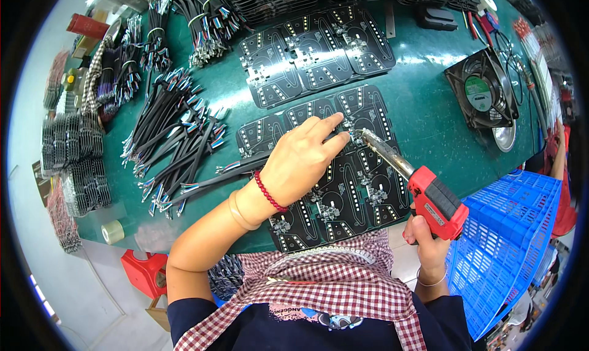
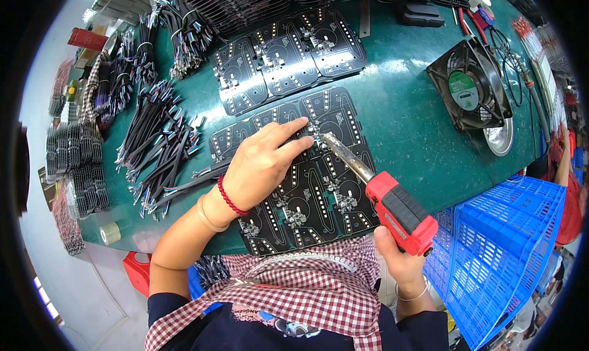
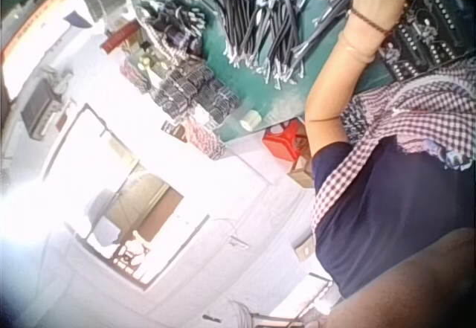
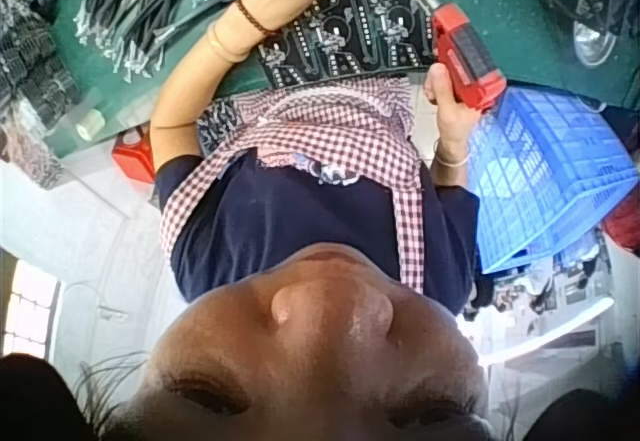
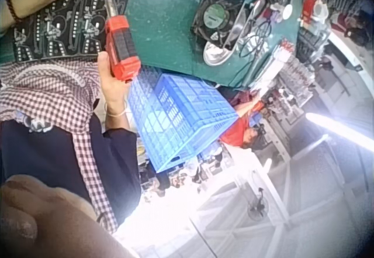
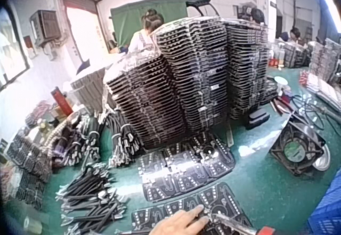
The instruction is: The person solders electrical wires onto LED circuit boards using a soldering iron and solder wire.
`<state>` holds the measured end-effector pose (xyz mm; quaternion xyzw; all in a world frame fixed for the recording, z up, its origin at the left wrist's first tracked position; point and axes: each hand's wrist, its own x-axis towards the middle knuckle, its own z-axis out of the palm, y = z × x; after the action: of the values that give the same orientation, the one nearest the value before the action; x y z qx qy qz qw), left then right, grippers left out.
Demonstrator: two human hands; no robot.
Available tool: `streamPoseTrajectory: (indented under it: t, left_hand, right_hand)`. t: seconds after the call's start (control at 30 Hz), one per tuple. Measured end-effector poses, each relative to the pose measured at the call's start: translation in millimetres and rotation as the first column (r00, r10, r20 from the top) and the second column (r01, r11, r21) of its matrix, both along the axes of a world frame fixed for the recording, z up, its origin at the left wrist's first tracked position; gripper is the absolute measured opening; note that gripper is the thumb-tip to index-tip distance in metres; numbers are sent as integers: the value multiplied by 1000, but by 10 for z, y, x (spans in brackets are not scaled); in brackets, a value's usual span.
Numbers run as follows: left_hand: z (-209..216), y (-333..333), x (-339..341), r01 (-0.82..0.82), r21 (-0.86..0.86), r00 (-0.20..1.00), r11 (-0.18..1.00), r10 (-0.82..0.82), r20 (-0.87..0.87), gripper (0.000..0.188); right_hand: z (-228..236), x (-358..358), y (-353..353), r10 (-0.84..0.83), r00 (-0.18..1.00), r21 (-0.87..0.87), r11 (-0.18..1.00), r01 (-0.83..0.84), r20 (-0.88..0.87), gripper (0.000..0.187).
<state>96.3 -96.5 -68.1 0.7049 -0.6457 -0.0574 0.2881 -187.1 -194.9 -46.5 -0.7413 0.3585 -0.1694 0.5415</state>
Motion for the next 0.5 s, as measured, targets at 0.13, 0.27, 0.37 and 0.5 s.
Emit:
streamPoseTrajectory:
  t: [0.13, 0.27, 0.37, 0.5]
  left_hand:
    - [0, 3, -6, -3, 0, 1000, 1000, 3, -2, 37]
    - [13, 6, -9, -7, 4, 1000, 1000, 7, -5, 36]
    - [9, 9, -13, -10, 14, 1000, 1000, 10, -2, 35]
    - [15, 12, -13, -12, 25, 1000, 1000, 12, -4, 35]
  right_hand:
    - [5, 30, 6, 13, 1000, -18, 1000, -14, -13, 17]
    - [-16, 22, -1, 38, 999, -35, 999, -37, 5, 14]
    - [28, 54, 13, 19, 1000, -9, 1000, -20, -20, 12]
    - [-2, -79, 22, -86, 993, 200, 975, 101, -82, 35]
